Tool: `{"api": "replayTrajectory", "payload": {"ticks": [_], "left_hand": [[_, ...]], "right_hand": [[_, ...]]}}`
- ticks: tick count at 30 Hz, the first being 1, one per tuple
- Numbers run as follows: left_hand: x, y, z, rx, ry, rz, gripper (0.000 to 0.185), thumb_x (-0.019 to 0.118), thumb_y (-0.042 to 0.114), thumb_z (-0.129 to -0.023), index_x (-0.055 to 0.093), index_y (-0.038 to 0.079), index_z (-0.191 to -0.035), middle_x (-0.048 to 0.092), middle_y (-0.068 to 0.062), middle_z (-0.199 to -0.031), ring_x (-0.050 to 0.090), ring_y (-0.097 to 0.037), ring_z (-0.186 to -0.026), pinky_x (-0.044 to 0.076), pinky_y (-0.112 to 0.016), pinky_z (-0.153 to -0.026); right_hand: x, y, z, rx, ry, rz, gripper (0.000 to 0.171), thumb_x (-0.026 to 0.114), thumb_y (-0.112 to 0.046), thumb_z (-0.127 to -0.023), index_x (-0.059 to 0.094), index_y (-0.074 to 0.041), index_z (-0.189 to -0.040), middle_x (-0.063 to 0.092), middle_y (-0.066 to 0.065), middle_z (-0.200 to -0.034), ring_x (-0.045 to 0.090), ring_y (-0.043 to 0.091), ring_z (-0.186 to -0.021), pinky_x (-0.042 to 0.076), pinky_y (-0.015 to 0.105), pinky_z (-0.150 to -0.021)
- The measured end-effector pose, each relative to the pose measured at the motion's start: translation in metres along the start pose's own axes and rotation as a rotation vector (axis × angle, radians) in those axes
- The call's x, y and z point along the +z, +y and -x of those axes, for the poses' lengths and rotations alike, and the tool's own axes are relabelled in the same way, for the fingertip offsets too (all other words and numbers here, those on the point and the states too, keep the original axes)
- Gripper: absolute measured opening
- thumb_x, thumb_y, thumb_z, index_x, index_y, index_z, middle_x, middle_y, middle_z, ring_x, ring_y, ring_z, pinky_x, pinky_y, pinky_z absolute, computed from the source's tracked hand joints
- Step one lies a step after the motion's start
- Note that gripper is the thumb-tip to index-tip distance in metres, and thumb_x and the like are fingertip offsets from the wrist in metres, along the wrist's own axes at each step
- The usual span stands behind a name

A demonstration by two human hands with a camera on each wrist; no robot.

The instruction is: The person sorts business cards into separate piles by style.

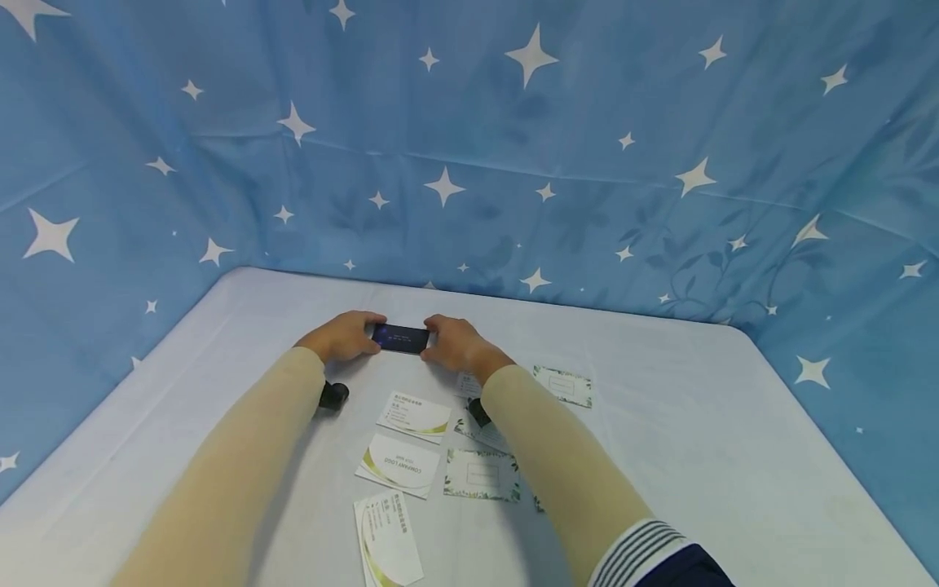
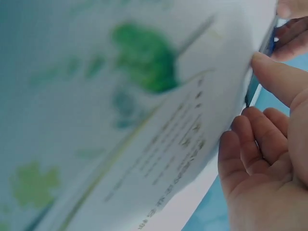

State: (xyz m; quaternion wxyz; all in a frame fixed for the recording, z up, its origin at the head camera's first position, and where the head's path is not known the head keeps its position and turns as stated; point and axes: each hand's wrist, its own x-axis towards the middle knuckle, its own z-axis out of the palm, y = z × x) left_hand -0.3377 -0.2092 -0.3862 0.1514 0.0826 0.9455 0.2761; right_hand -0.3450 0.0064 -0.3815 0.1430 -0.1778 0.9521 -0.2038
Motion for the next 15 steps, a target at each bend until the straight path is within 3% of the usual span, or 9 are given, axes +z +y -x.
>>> {"api": "replayTrajectory", "payload": {"ticks": [10,15], "left_hand": [[-0.003,0.005,0.003,-0.024,0.004,-0.005,0.072,0.072,0.017,-0.091,0.038,0.005,-0.154,0.035,-0.026,-0.155,0.027,-0.044,-0.143,0.021,-0.059,-0.113],[-0.002,0.013,0.006,-0.002,0.036,-0.096,0.071,0.074,0.022,-0.09,0.042,0.007,-0.152,0.041,-0.027,-0.15,0.03,-0.046,-0.141,0.024,-0.062,-0.11]], "right_hand": [[-0.027,0.015,0.017,-0.055,0.033,-0.073,0.065,0.072,-0.025,-0.094,0.044,-0.011,-0.151,0.05,0.006,-0.149,0.048,0.023,-0.134,0.038,0.04,-0.108],[-0.048,0.029,0.037,-0.105,0.048,-0.076,0.061,0.072,-0.026,-0.094,0.048,-0.009,-0.148,0.053,0.007,-0.145,0.052,0.024,-0.129,0.042,0.041,-0.104]]}}
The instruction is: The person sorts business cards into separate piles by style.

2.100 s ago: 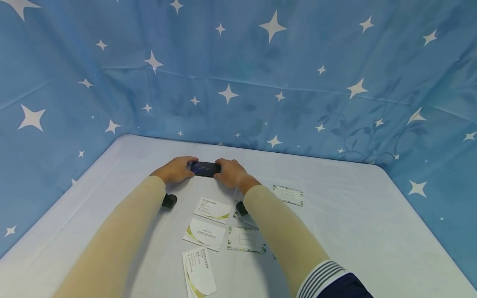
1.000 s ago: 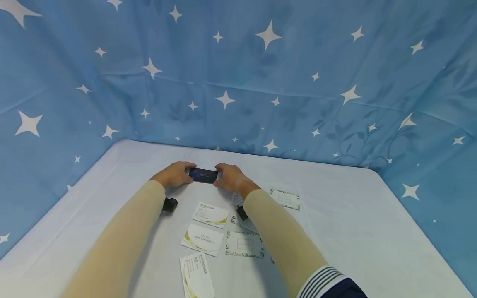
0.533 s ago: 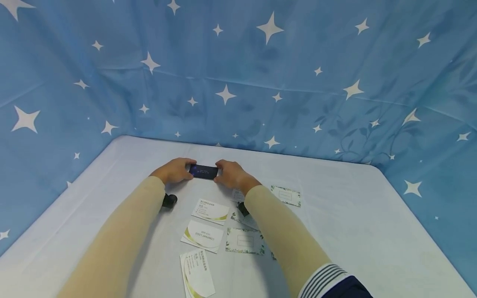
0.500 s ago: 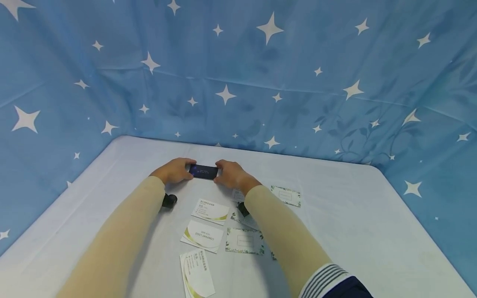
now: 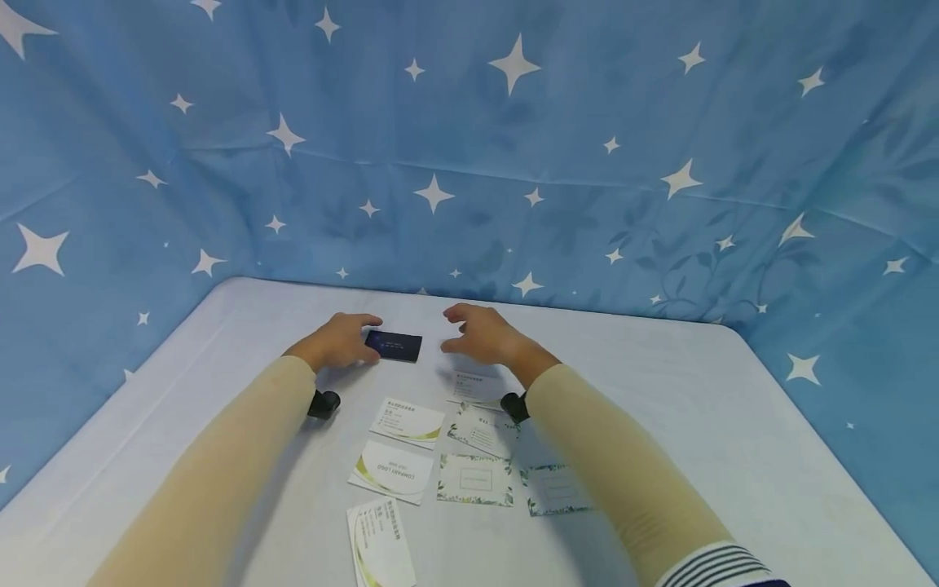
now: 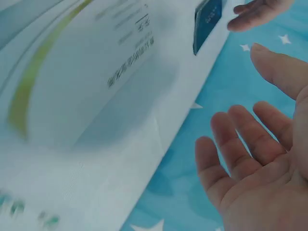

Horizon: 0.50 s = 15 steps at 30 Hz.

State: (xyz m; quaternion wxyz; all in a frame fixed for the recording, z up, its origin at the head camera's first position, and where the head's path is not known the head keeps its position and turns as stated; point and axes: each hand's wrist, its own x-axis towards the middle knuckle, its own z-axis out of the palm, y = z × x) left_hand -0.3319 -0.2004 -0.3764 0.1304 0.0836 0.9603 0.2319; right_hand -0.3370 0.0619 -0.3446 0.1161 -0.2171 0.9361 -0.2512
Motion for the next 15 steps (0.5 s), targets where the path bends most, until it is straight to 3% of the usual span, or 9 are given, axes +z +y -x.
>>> {"api": "replayTrajectory", "payload": {"ticks": [4,11,15], "left_hand": [[0.002,0.004,0.002,0.011,0.006,-0.056,0.068,0.073,0.024,-0.092,0.044,0.007,-0.151,0.046,-0.027,-0.146,0.035,-0.046,-0.137,0.026,-0.064,-0.107],[0.008,0.002,0.002,-0.003,-0.011,-0.007,0.067,0.069,0.023,-0.095,0.04,0.002,-0.152,0.042,-0.029,-0.147,0.037,-0.045,-0.137,0.028,-0.058,-0.11],[0.009,0.002,0.001,0.003,0.005,-0.003,0.07,0.069,0.026,-0.094,0.039,0.004,-0.153,0.042,-0.028,-0.148,0.036,-0.045,-0.137,0.027,-0.062,-0.108]], "right_hand": [[-0.007,0.013,0.02,-0.001,0.009,-0.014,0.06,0.073,-0.026,-0.093,0.05,-0.01,-0.146,0.054,0.007,-0.142,0.053,0.024,-0.126,0.044,0.042,-0.102],[0.0,0.036,0.053,0.003,0.053,-0.045,0.057,0.072,-0.026,-0.094,0.052,-0.01,-0.145,0.057,0.005,-0.139,0.054,0.024,-0.121,0.045,0.044,-0.098],[0.004,0.043,0.067,0.017,0.074,-0.061,0.056,0.072,-0.026,-0.094,0.053,-0.011,-0.144,0.058,0.005,-0.136,0.054,0.024,-0.12,0.045,0.046,-0.096]]}}
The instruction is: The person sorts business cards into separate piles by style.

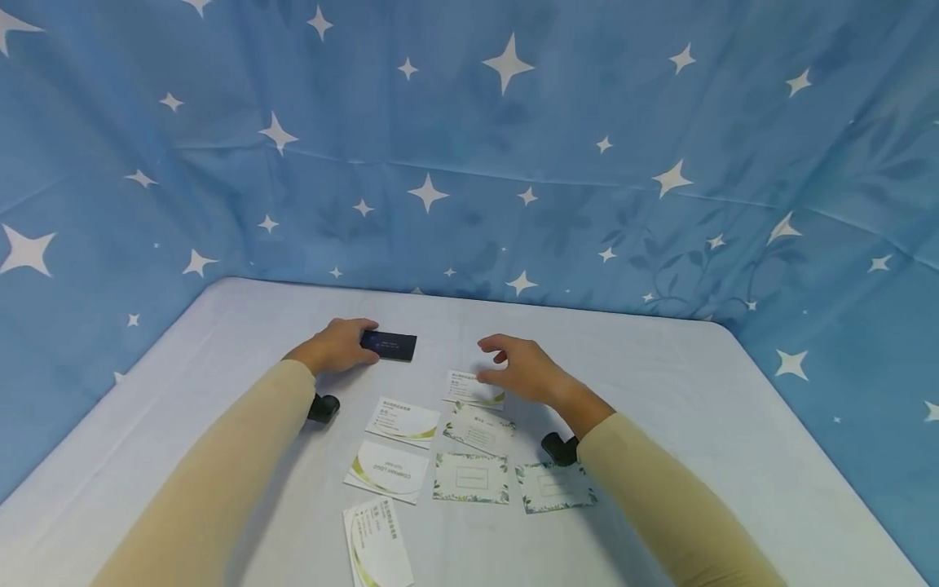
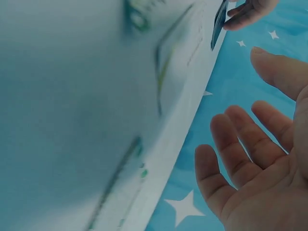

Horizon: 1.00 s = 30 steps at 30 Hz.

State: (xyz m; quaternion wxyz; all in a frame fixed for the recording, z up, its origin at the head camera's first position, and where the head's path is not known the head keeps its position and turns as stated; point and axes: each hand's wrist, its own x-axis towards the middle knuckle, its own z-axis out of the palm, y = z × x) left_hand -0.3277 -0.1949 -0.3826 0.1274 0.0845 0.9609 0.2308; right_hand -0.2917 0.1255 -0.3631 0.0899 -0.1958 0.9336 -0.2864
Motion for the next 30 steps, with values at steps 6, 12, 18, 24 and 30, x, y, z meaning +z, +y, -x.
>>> {"api": "replayTrajectory", "payload": {"ticks": [6,12,18,24,30], "left_hand": [[0.003,0.026,0.004,0.086,0.034,-0.009,0.07,0.072,0.031,-0.092,0.042,0.012,-0.153,0.045,-0.018,-0.149,0.032,-0.04,-0.137,0.024,-0.064,-0.105],[0.023,0.064,0.011,0.222,-0.038,-0.028,0.069,0.076,0.034,-0.09,0.047,0.02,-0.151,0.045,-0.01,-0.151,0.033,-0.035,-0.139,0.026,-0.06,-0.106],[0.043,0.083,0.012,0.206,-0.083,-0.03,0.068,0.081,0.036,-0.085,0.054,0.027,-0.146,0.046,-0.007,-0.149,0.037,-0.037,-0.134,0.03,-0.059,-0.104],[0.054,0.088,0.009,0.187,-0.11,-0.056,0.066,0.083,0.036,-0.083,0.056,0.028,-0.143,0.048,-0.007,-0.146,0.04,-0.039,-0.124,0.032,-0.056,-0.1],[0.056,0.096,0.009,0.195,-0.081,-0.106,0.06,0.081,0.035,-0.085,0.059,0.025,-0.14,0.053,-0.005,-0.138,0.043,-0.03,-0.115,0.033,-0.049,-0.095]], "right_hand": [[0.0,0.008,0.016,0.006,-0.009,0.06,0.056,0.075,-0.024,-0.091,0.056,-0.01,-0.143,0.058,0.006,-0.138,0.054,0.027,-0.123,0.045,0.047,-0.098],[0.001,0.016,0.023,0.013,-0.05,0.125,0.059,0.079,-0.026,-0.087,0.059,-0.01,-0.14,0.06,0.008,-0.135,0.055,0.03,-0.122,0.043,0.048,-0.1],[0.005,0.022,0.025,0.038,-0.055,0.141,0.058,0.081,-0.03,-0.085,0.062,-0.013,-0.137,0.062,0.008,-0.129,0.054,0.027,-0.119,0.042,0.047,-0.1],[0.011,0.024,0.023,0.071,-0.07,0.172,0.061,0.082,-0.033,-0.084,0.061,-0.014,-0.138,0.058,0.009,-0.135,0.049,0.027,-0.125,0.039,0.046,-0.104],[0.011,0.024,0.022,0.085,-0.052,0.183,0.058,0.08,-0.032,-0.085,0.061,-0.015,-0.137,0.058,0.008,-0.135,0.049,0.028,-0.126,0.038,0.047,-0.104]]}}
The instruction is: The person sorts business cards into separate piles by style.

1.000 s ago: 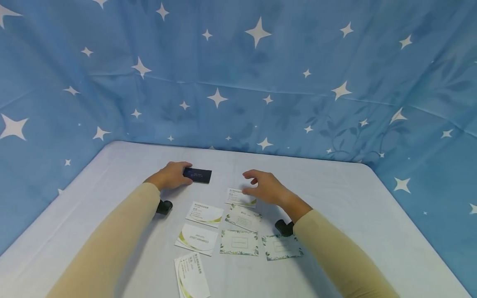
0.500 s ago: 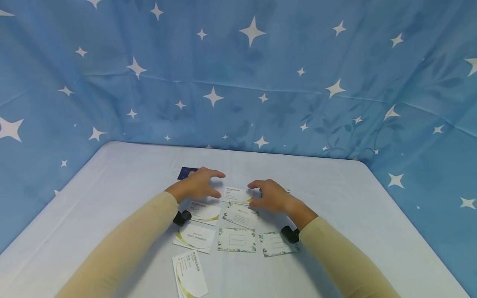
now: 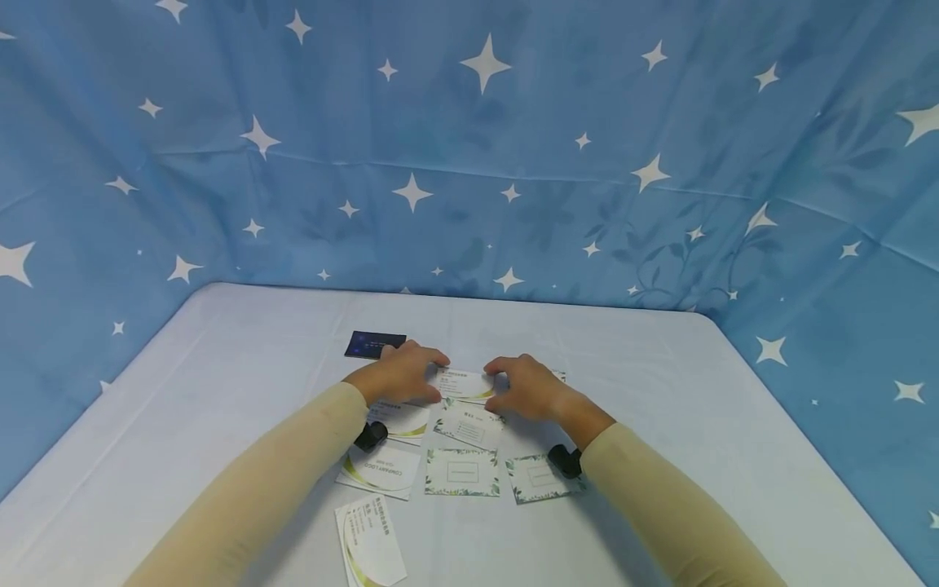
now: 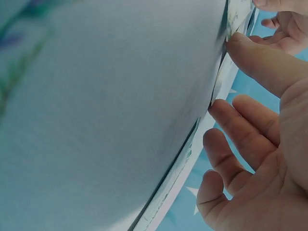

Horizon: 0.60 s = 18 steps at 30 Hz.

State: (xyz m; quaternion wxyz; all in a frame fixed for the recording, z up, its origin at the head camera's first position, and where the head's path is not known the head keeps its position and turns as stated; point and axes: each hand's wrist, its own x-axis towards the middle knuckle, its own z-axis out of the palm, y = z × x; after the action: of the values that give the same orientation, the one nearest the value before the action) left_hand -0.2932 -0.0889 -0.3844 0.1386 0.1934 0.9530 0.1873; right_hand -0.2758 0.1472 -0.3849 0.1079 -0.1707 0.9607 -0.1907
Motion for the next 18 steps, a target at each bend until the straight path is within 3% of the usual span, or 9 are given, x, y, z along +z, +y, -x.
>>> {"api": "replayTrajectory", "payload": {"ticks": [6,13,18], "left_hand": [[-0.004,-0.001,0.0,0.035,0.021,-0.023,0.057,0.079,0.034,-0.087,0.06,0.022,-0.139,0.057,-0.002,-0.133,0.044,-0.024,-0.119,0.03,-0.047,-0.096],[-0.022,-0.011,-0.008,-0.006,0.087,-0.008,0.053,0.078,0.031,-0.089,0.06,0.021,-0.138,0.056,-0.003,-0.134,0.041,-0.028,-0.124,0.027,-0.052,-0.101],[-0.029,-0.019,-0.016,-0.041,0.085,-0.023,0.051,0.076,0.028,-0.091,0.06,0.017,-0.138,0.058,-0.004,-0.133,0.042,-0.027,-0.125,0.022,-0.053,-0.101]], "right_hand": [[-0.006,-0.004,-0.005,-0.035,0.0,0.012,0.058,0.079,-0.028,-0.086,0.06,-0.009,-0.138,0.06,0.006,-0.134,0.049,0.027,-0.128,0.037,0.045,-0.107],[-0.019,-0.012,-0.031,-0.042,0.038,-0.014,0.056,0.077,-0.024,-0.089,0.059,-0.008,-0.139,0.061,0.006,-0.134,0.049,0.027,-0.129,0.038,0.044,-0.107],[-0.019,-0.018,-0.052,-0.016,0.017,-0.042,0.054,0.075,-0.024,-0.091,0.057,-0.01,-0.141,0.059,0.006,-0.138,0.049,0.026,-0.131,0.038,0.043,-0.107]]}}
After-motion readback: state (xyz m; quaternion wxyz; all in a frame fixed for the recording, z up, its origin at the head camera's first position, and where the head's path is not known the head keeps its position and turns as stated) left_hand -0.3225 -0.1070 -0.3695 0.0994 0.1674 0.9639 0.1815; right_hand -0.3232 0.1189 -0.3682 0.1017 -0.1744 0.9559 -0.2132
